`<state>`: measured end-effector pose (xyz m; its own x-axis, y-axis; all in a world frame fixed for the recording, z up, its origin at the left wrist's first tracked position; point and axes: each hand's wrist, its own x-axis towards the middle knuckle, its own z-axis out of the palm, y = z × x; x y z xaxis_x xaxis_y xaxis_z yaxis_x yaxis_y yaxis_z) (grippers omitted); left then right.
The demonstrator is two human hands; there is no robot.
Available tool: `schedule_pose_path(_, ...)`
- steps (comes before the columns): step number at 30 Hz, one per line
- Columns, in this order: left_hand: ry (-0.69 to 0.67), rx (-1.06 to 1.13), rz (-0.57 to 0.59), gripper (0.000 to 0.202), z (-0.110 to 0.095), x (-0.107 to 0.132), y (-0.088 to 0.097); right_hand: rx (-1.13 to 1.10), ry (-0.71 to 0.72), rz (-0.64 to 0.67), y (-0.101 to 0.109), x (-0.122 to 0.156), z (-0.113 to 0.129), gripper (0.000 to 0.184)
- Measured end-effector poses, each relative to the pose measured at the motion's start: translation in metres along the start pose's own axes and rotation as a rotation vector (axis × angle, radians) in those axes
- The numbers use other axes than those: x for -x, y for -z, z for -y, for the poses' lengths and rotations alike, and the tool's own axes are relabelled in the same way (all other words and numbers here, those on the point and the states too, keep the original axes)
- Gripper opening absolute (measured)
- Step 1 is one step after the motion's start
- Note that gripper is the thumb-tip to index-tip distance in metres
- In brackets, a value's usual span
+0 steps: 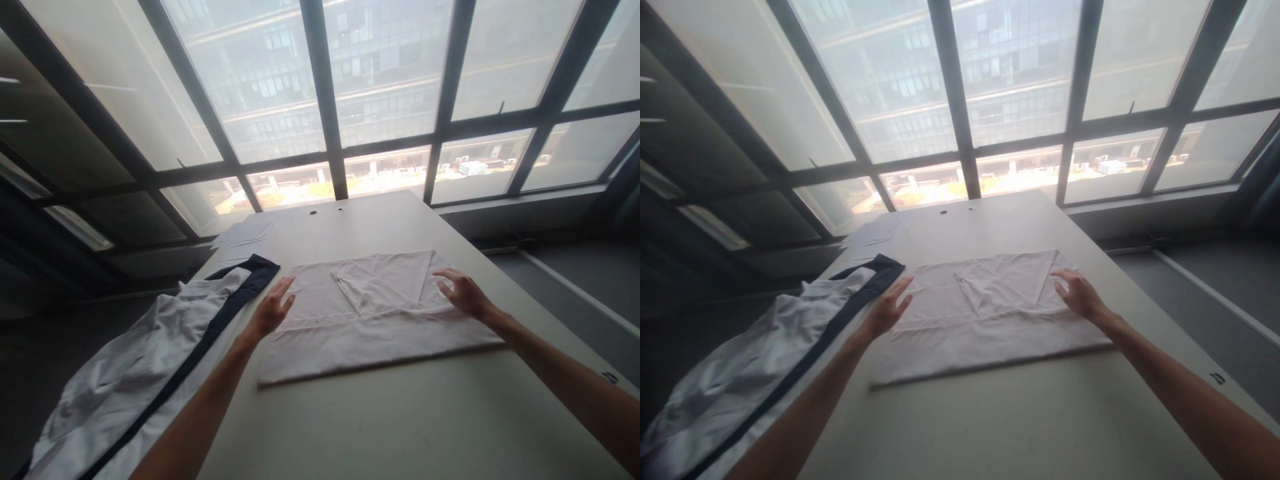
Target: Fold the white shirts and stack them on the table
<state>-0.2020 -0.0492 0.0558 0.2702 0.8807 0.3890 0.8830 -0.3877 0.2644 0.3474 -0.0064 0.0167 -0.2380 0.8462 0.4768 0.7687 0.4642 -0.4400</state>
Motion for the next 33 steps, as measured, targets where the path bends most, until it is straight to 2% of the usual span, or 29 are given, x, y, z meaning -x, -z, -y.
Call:
schedule_pose_path(3, 0.085, 0.025, -0.011, 0.058, 0.041, -0.045, -0.012, 0.093, -0.119, 0.037, -0.003, -0.047, -0.03, 0.032)
schedule_pose_path(6, 0.154, 0.027, -0.008, 0.059, 0.071, -0.08, -0.027, 0.151, -0.218, 0.085, -0.012, -0.084, -0.05, 0.033)
schedule_pose_path(9, 0.2, 0.025, -0.018, 0.059, 0.091, -0.099, -0.041, 0.159, -0.245, 0.125, -0.026, -0.109, -0.06, 0.033)
schedule_pose_path(12, 0.228, 0.031, 0.012, 0.055, 0.104, -0.105, -0.056, 0.157, -0.255, 0.174, -0.039, -0.125, -0.067, 0.032)
schedule_pose_path(17, 0.192, 0.062, 0.068, 0.042, 0.116, -0.104, -0.07, 0.173, -0.245, 0.235, -0.055, -0.141, -0.077, 0.032)
schedule_pose_path(24, 0.2, 0.081, 0.036, 0.039, 0.123, -0.114, -0.064, 0.226, -0.22, 0.335, -0.069, -0.148, -0.08, 0.034)
schedule_pose_path(29, 0.244, 0.107, 0.005, 0.029, 0.12, -0.123, -0.058, 0.296, -0.245, 0.349, -0.067, -0.156, -0.078, 0.031)
schedule_pose_path(33, 0.279, 0.142, -0.063, 0.028, 0.114, -0.121, -0.044, 0.307, -0.26, 0.35, -0.054, -0.161, -0.075, 0.026)
